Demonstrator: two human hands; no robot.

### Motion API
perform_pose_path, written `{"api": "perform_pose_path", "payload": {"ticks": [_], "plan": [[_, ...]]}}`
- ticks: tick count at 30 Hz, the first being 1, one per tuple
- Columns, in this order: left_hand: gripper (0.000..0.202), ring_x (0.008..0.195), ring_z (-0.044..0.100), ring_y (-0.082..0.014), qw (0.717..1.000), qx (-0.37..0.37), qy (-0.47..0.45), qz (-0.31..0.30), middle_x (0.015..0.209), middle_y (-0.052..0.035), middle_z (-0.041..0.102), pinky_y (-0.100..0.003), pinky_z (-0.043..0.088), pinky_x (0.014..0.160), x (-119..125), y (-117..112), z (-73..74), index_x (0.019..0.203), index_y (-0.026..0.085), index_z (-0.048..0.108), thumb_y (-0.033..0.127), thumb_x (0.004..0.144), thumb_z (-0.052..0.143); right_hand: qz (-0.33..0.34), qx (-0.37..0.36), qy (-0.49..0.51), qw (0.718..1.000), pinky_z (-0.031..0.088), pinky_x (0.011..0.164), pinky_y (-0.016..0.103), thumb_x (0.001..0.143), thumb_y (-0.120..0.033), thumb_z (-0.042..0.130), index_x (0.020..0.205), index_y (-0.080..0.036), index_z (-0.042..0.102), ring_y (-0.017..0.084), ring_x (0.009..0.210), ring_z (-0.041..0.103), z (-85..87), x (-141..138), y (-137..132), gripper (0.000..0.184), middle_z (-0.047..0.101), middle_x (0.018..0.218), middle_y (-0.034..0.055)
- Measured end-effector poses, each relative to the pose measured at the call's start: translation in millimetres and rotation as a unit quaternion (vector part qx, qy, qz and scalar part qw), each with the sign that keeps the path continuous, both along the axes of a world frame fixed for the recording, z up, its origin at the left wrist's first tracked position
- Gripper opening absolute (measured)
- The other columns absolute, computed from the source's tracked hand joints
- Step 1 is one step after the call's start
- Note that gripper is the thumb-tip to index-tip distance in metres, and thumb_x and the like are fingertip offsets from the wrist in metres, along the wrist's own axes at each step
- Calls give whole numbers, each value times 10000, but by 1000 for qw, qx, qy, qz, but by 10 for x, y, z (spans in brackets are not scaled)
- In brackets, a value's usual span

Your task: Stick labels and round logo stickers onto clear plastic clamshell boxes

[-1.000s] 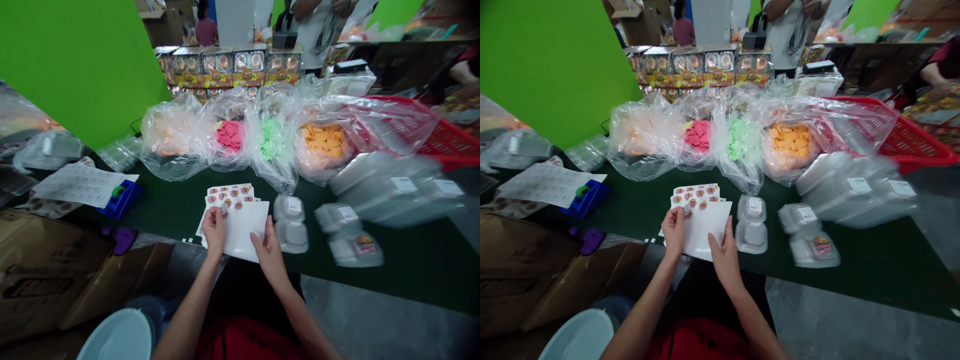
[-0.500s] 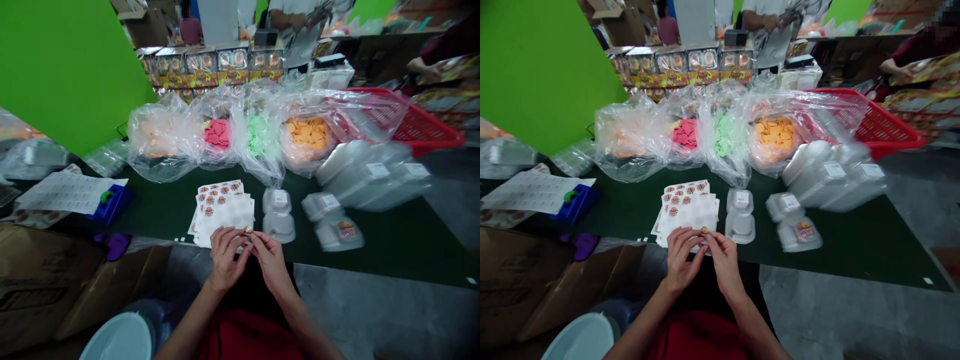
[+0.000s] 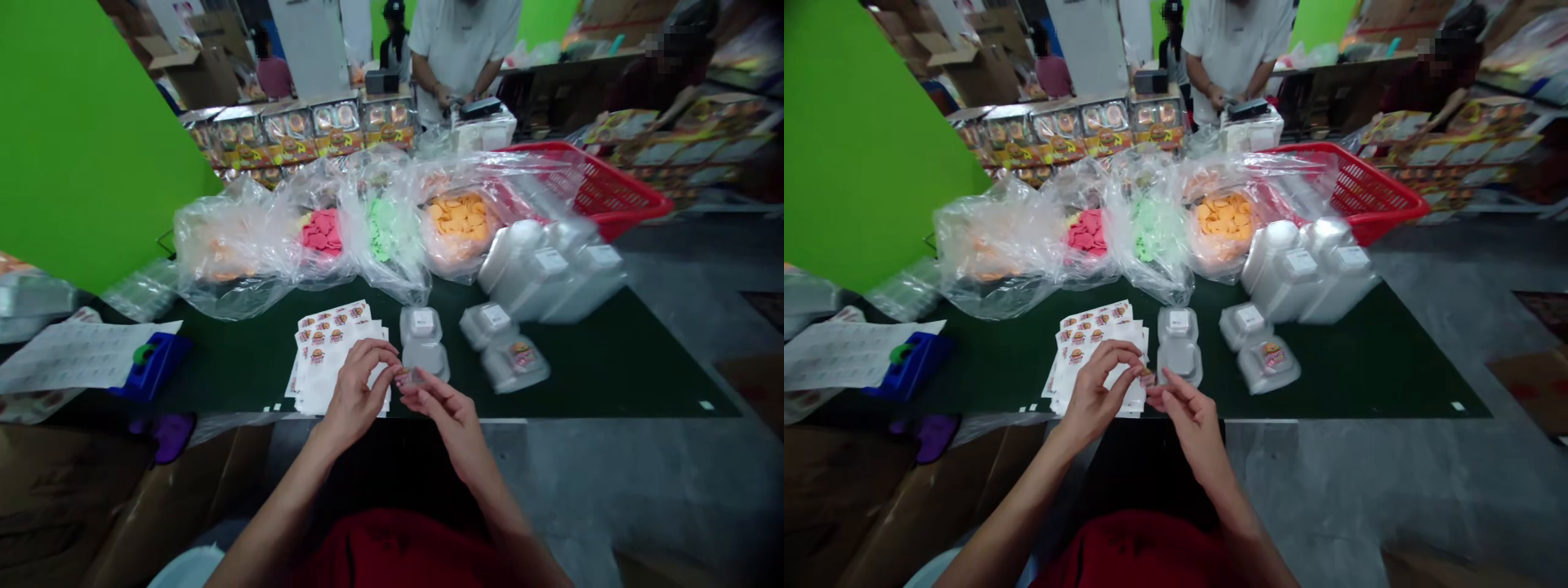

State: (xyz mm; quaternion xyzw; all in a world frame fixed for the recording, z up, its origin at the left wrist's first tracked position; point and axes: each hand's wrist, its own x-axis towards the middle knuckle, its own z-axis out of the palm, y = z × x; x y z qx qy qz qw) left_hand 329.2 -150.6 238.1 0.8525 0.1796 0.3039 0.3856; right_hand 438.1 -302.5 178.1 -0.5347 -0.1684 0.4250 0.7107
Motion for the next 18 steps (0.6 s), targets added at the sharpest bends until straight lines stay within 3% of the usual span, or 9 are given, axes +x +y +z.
{"api": "perform_pose_path", "payload": {"ticks": [3, 6, 9, 18], "plan": [[135, 978, 643, -216, 999, -38, -20, 14, 1002, -69, 700, -346, 483, 907, 273, 16, -16, 928, 209, 699, 279, 1018, 628, -83, -28, 2, 996, 563, 1022, 484, 877, -504, 810, 1285, -260, 768, 254, 977, 761, -65, 211, -223, 477, 830, 1050, 67], [202, 766, 587, -183, 995, -89, 46, -16, 821, -32, 677, -301, 459, 742, 545, 84, -56, 876, 201, 701, 343, 996, 622, -133, -46, -15, 990, 543, 1040, 472, 875, -494, 813, 1178, -243, 812, 252, 1001, 747, -120, 399, -413, 393, 826, 1024, 72], [273, 687, 537, -161, 985, -134, 97, -50, 732, -7, 642, -270, 433, 677, 748, 154, -98, 835, 190, 694, 418, 966, 623, -155, -48, -15, 987, 544, 1022, 456, 869, -484, 819, 1131, -239, 824, 247, 983, 746, -165, 495, -495, 359, 821, 992, 67], [273, 652, 553, -155, 969, -160, 153, -108, 690, 2, 645, -258, 426, 636, 880, 300, -153, 795, 179, 694, 419, 919, 651, -150, -43, -24, 987, 554, 967, 426, 882, -466, 795, 1084, -233, 828, 236, 941, 740, -234, 516, -398, 310, 817, 966, 61]]}}
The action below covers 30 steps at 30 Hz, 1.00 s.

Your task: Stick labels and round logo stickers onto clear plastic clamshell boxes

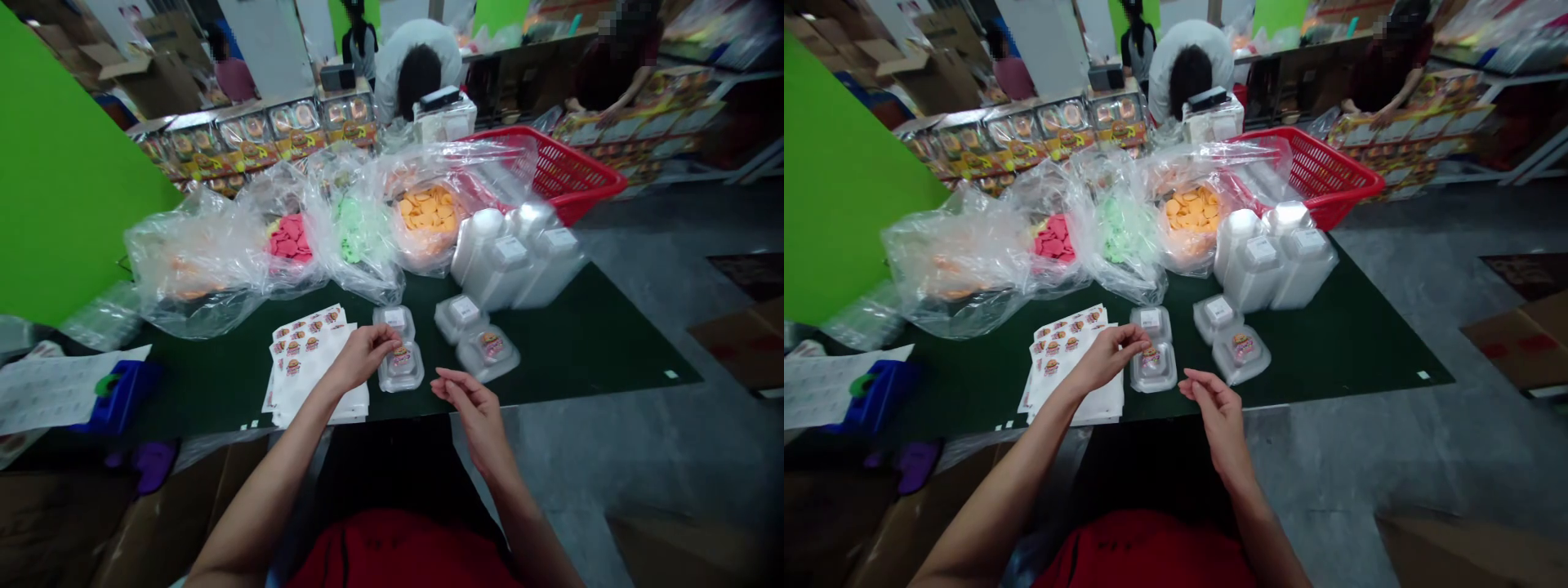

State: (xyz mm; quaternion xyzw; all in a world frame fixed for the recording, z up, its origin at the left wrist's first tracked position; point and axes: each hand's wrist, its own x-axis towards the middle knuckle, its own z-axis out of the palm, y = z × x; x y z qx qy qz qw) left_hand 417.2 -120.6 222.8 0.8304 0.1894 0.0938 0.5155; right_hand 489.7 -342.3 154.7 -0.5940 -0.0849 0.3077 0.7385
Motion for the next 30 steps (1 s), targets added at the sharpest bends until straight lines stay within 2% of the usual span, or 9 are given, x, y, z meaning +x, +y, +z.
{"api": "perform_pose_path", "payload": {"ticks": [5, 8, 12, 15, 17, 19, 21, 26, 30], "plan": [[283, 681, 571, -166, 1000, -1, 15, 4, 730, -10, 670, -266, 413, 653, 14, 20, -105, 811, 184, 697, 440, 916, 639, 6, -14, -43, 999, 552, 956, 427, 910, -473, 746, 1075, -237, 819, 244, 946, 734, 65, 7, 93, 296, 809, 968, 61], [265, 692, 572, -171, 1000, 12, 14, 1, 732, -13, 667, -275, 418, 663, 16, 18, -159, 804, 192, 684, 420, 924, 624, 32, -29, -156, 987, 545, 940, 414, 985, -420, 650, 1132, -267, 809, 244, 993, 700, 110, 1, 205, 266, 763, 1043, 65], [223, 720, 580, -179, 998, 61, 11, 3, 754, -18, 660, -284, 438, 685, -16, -6, -213, 808, 201, 671, 356, 954, 605, 72, -89, -372, 921, 521, 941, 432, 1026, -327, 564, 1240, -312, 794, 264, 1033, 605, 84, -15, 372, 315, 647, 1062, 80], [140, 774, 583, -181, 992, 124, -24, 22, 878, -41, 657, -296, 470, 730, -49, -40, -277, 836, 199, 696, 270, 944, 640, 85, -132, -443, 882, 522, 892, 443, 1040, -281, 533, 1268, -306, 785, 273, 969, 557, 16, -33, 414, 341, 599, 1008, 88], [105, 788, 580, -174, 986, 144, -61, 57, 1003, -52, 642, -304, 494, 752, -65, -59, -346, 1003, 203, 723, 240, 907, 701, 86, -144, -457, 874, 521, 906, 453, 1051, -262, 511, 1261, -311, 781, 278, 989, 549, -21, -47, 400, 346, 590, 1032, 91], [365, 752, 571, -151, 980, 130, -92, 118, 1086, -52, 621, -297, 505, 732, -83, -70, -430, 1230, 210, 665, 244, 876, 748, 77, -149, -459, 873, 517, 954, 472, 1056, -274, 508, 1240, -312, 774, 284, 1053, 555, -40, -68, 396, 326, 593, 1099, 97], [481, 708, 562, -126, 973, 98, -110, 181, 1110, -49, 617, -273, 495, 685, -118, -80, -512, 1341, 210, 582, 270, 891, 740, 57, -160, -454, 875, 504, 1016, 505, 1044, -337, 551, 1263, -296, 739, 303, 1141, 557, -48, -104, 444, 292, 587, 1192, 111], [394, 717, 598, -112, 953, 18, -122, 275, 1109, -58, 648, -247, 486, 670, -354, -153, -670, 1308, 201, 571, 342, 953, 664, 29, -234, -451, 861, 452, 1086, 624, 879, -466, 750, 1561, -225, 466, 422, 1368, 480, -102, -254, 768, 777, 495, 1467, 210], [365, 703, 591, -110, 945, -18, -104, 310, 1109, -63, 673, -243, 473, 660, -629, -227, -790, 1262, 195, 608, 359, 942, 666, 27, -202, -405, 891, 441, 1134, 596, 861, -361, 716, 1617, -248, 386, 388, 1416, 483, -156, -306, 878, 833, 465, 1539, 198]]}}
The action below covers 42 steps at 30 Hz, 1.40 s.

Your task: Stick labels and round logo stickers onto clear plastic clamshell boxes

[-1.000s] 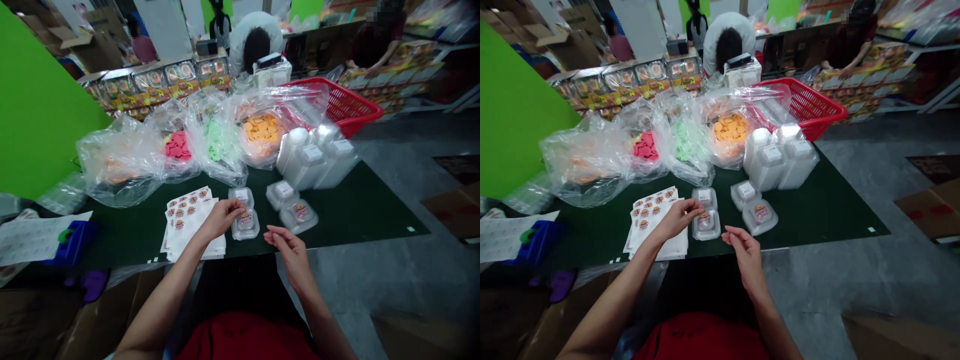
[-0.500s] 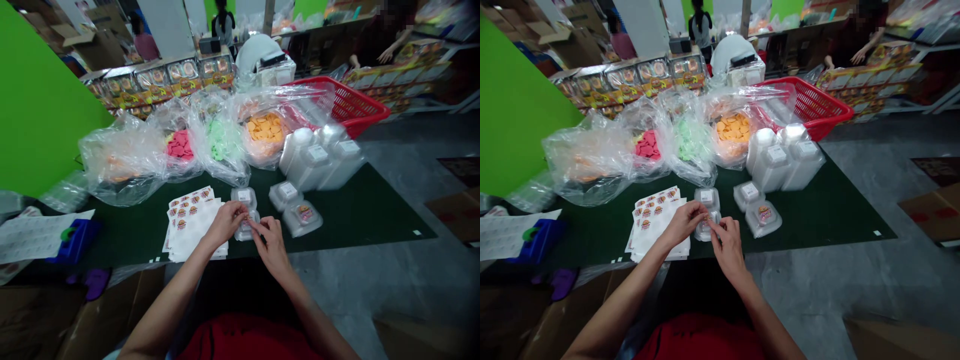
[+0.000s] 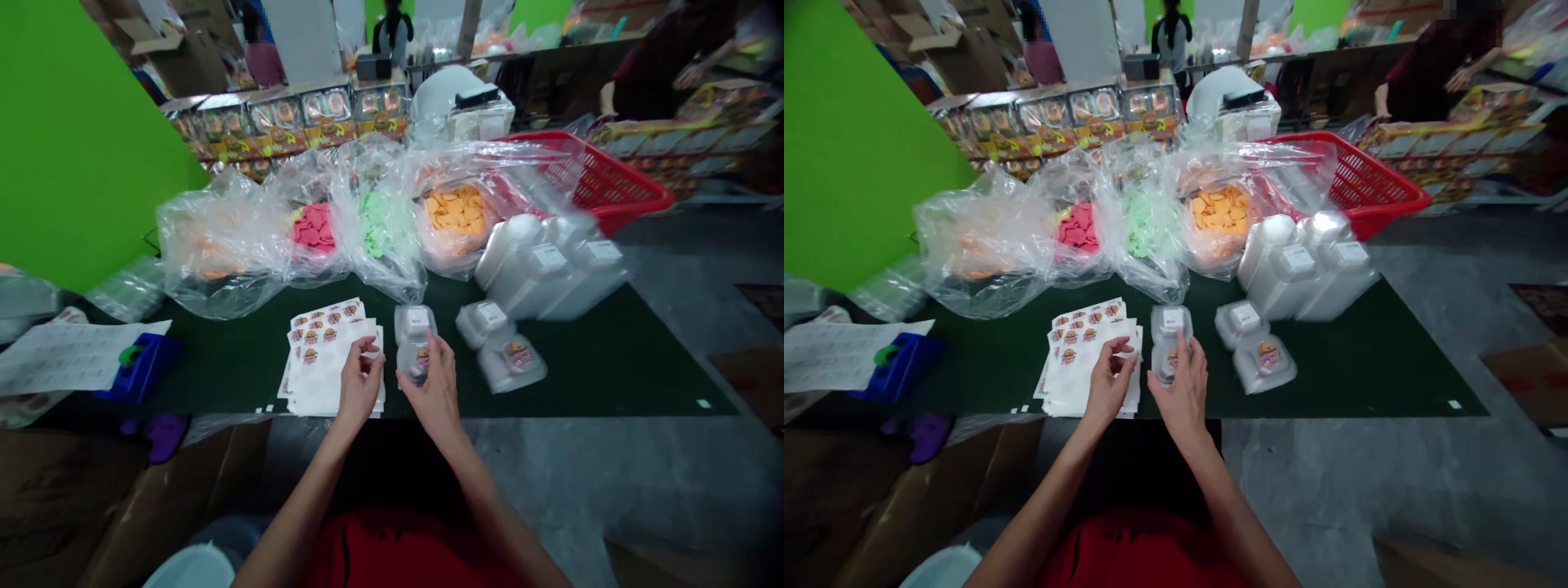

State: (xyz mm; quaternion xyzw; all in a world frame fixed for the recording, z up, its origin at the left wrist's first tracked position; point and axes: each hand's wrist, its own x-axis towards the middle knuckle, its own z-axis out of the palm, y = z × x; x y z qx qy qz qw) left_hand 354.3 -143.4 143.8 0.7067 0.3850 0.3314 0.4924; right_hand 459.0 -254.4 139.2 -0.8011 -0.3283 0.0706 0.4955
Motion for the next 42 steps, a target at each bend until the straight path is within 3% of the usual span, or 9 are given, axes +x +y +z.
{"api": "perform_pose_path", "payload": {"ticks": [6, 13, 16, 21, 25, 30, 34, 37, 42], "plan": [[345, 660, 544, -126, 999, -36, 14, 3, 1044, -68, 706, -238, 434, 594, -181, -58, -75, 1161, 186, 670, 448, 937, 676, 4, 95, 178, 979, 464, 1156, 502, 793, -397, 797, 1564, -237, 492, 316, 1343, 590, 107, 190, -176, 844, 593, 1503, 157], [198, 741, 598, -159, 999, 16, -12, -32, 881, -33, 687, -270, 479, 707, -9, -252, 161, 1077, 197, 711, 339, 982, 610, 4, 234, 353, 906, 431, 1210, 538, 752, -433, 870, 1407, -248, 645, 321, 1398, 592, 308, 272, -320, 717, 648, 1487, 128], [188, 788, 607, -165, 997, 34, -32, -57, 927, -40, 694, -281, 484, 760, 66, -320, 263, 1052, 203, 718, 338, 1003, 596, 34, 250, 337, 907, 441, 1201, 561, 786, -417, 848, 1414, -273, 643, 327, 1377, 613, 425, 351, -489, 676, 658, 1475, 115], [194, 799, 617, -173, 997, 24, -32, -66, 900, -37, 704, -284, 479, 766, 80, -311, 325, 1033, 203, 731, 356, 995, 619, -19, 140, 21, 990, 404, 1226, 544, 821, -355, 804, 1453, -309, 632, 323, 1414, 547, 565, 805, -920, 657, 571, 1531, 105], [221, 754, 605, -171, 998, -7, -21, -55, 836, -24, 696, -280, 471, 732, 17, -284, 261, 1009, 197, 738, 392, 972, 640, 9, 1, -90, 996, 392, 1211, 583, 828, -348, 731, 1447, -280, 646, 352, 1387, 557, 399, 1223, -1104, 628, 560, 1497, 143], [248, 769, 629, -174, 999, 17, 18, -27, 864, -30, 718, -286, 500, 754, -189, -184, 141, 1026, 194, 735, 410, 984, 622, 68, -115, -115, 984, 215, 1236, 745, 885, -383, 676, 1507, -277, 579, 398, 1431, 521, 173, 1448, -1167, 638, 525, 1545, 169], [250, 1018, 702, -236, 987, 137, 76, 42, 1083, -87, 756, -379, 552, 945, -559, 134, -14, 1099, 196, 721, 357, 1026, 544, -5, -71, -168, 983, 216, 1222, 768, 946, -479, 681, 1489, -293, 593, 445, 1531, 383, 396, 1122, -1142, 581, 478, 1602, 160], [323, 1322, 630, -307, 956, 239, 155, 71, 1357, -147, 703, -522, 470, 1148, -914, 396, -174, 1251, 192, 692, 300, 1050, 464, 72, 35, -28, 996, 471, 1158, 563, 981, -408, 675, 1378, -325, 669, 331, 1363, 599, 535, 498, -963, 405, 635, 1449, 108], [529, 1558, 417, -343, 921, 281, 270, -11, 1621, -154, 520, -627, 318, 1265, -1342, 433, -383, 1586, 233, 453, 373, 1078, 493, 212, 16, 267, 940, 609, 968, 456, 939, -420, 695, 1152, -245, 776, 293, 1081, 747, 101, -567, -492, 287, 783, 1178, 109]]}}
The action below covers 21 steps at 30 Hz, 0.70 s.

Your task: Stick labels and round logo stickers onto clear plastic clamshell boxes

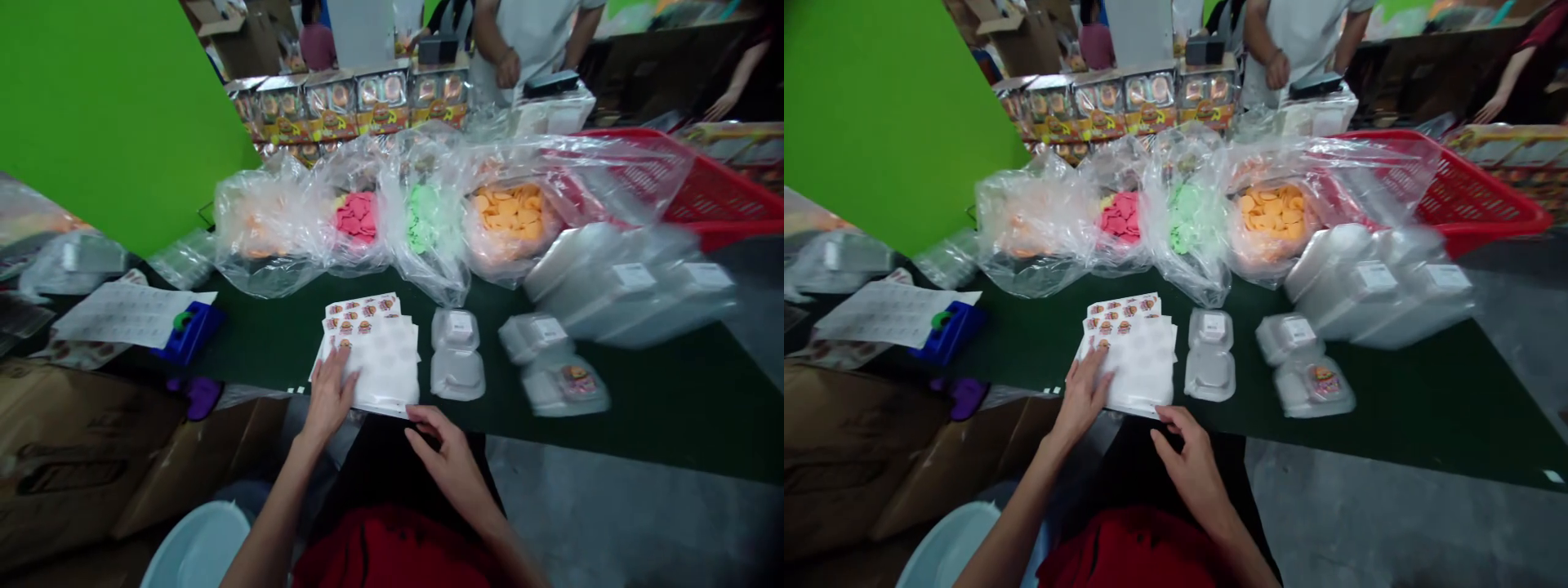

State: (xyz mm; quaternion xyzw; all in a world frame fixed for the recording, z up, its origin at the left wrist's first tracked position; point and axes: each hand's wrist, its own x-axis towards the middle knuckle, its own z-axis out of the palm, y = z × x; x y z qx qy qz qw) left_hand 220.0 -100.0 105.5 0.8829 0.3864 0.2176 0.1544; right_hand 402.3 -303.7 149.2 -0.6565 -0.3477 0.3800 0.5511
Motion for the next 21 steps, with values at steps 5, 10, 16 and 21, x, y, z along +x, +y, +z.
{"api": "perform_pose_path", "payload": {"ticks": [5, 10, 16, 21], "plan": [[643, 1570, 400, -323, 993, 21, 27, -111, 1611, -143, 530, -633, 253, 1305, -232, -193, -90, 1624, 247, 397, 440, 1047, 607, -44, -24, 34, 998, 617, 883, 422, 947, -450, 668, 1093, -192, 756, 280, 962, 758, -278, -137, 165, 309, 792, 1078, 126], [446, 1494, 521, -265, 993, 26, -56, -103, 1492, -90, 659, -574, 397, 1264, -362, -195, -103, 1524, 259, 549, 272, 1079, 553, -31, 51, -109, 992, 580, 945, 434, 1003, -344, 592, 1066, -227, 767, 271, 1001, 733, 66, 22, 383, 220, 771, 1072, 106], [475, 1475, 546, -277, 979, 104, -172, -38, 1506, -105, 645, -520, 504, 1193, -451, -355, 52, 1517, 251, 579, 132, 1063, 510, -113, 77, -160, 978, 425, 1201, 557, 941, -472, 685, 1423, -248, 630, 332, 1431, 521, 364, 139, 890, 534, 586, 1502, 147], [479, 1483, 531, -320, 960, 213, -175, -46, 1507, -135, 640, -501, 500, 1151, -529, -446, 111, 1515, 262, 588, 154, 1051, 543, -7, -57, 193, 979, 550, 1068, 514, 739, -608, 861, 1299, -188, 719, 375, 1275, 661, 413, 382, 1007, 715, 750, 1315, 154]]}}
